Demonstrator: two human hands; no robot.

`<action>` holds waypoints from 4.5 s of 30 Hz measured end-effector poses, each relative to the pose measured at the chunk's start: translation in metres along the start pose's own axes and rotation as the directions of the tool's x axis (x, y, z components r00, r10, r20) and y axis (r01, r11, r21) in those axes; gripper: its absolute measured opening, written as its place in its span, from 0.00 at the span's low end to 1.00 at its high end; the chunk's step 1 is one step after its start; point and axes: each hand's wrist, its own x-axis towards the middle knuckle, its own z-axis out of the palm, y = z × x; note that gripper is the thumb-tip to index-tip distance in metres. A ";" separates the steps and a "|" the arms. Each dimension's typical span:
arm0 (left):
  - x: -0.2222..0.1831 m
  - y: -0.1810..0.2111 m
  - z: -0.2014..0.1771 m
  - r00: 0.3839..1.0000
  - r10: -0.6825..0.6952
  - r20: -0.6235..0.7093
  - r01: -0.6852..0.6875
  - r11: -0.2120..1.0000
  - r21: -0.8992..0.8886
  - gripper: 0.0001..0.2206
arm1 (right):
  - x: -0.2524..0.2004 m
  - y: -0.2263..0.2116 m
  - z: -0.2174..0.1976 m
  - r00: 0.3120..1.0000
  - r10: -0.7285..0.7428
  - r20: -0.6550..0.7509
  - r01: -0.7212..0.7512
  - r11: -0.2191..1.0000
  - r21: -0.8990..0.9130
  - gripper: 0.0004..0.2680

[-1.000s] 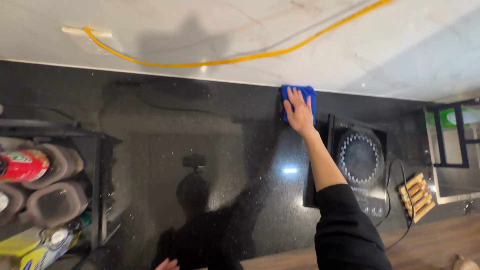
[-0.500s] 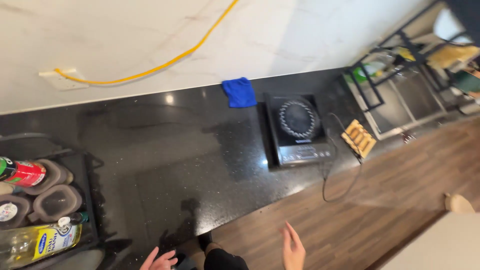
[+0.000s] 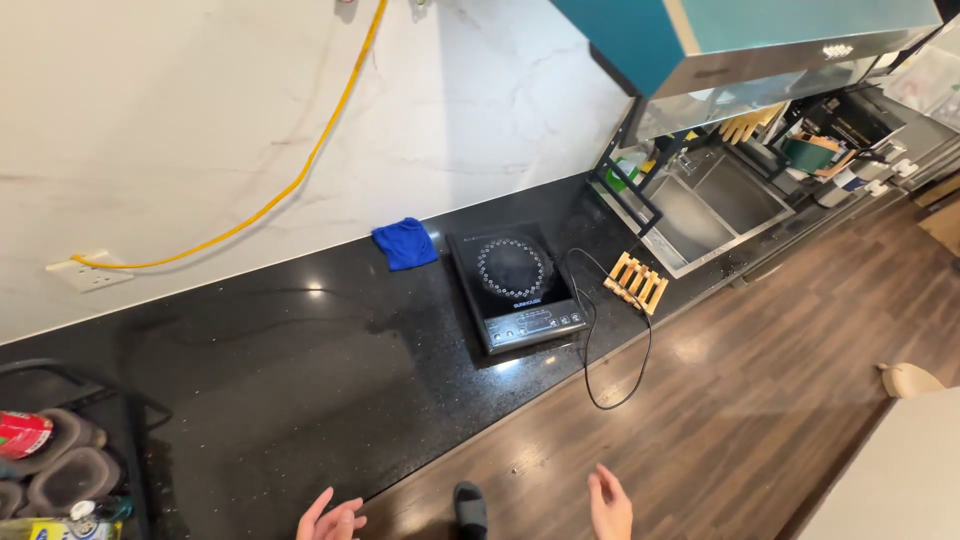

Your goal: Cleaning a kitchen countertop by wiping it with a blue cloth and moving items like a wooden trivet to clean the entire surface.

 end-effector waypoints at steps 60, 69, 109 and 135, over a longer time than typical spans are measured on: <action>0.178 0.113 0.157 0.985 0.165 -0.044 -0.160 0.982 0.101 0.45 | 0.004 -0.412 0.156 0.634 -0.596 0.494 0.705 0.707 -0.053 0.19; 0.165 0.135 -0.049 0.961 -0.164 -0.222 0.181 0.982 0.060 0.44 | -0.172 -0.353 0.269 0.442 -0.621 0.647 0.609 0.738 0.291 0.19; 0.248 0.080 -0.087 0.938 -0.135 -0.320 0.258 0.887 0.382 0.41 | -0.200 -0.325 0.348 0.295 -0.712 0.637 0.925 0.381 -0.003 0.13; 0.174 0.173 -0.139 0.310 0.950 -0.038 -0.721 0.261 0.642 0.09 | -0.344 -0.475 0.166 -0.180 -0.516 0.838 0.456 0.711 0.536 0.18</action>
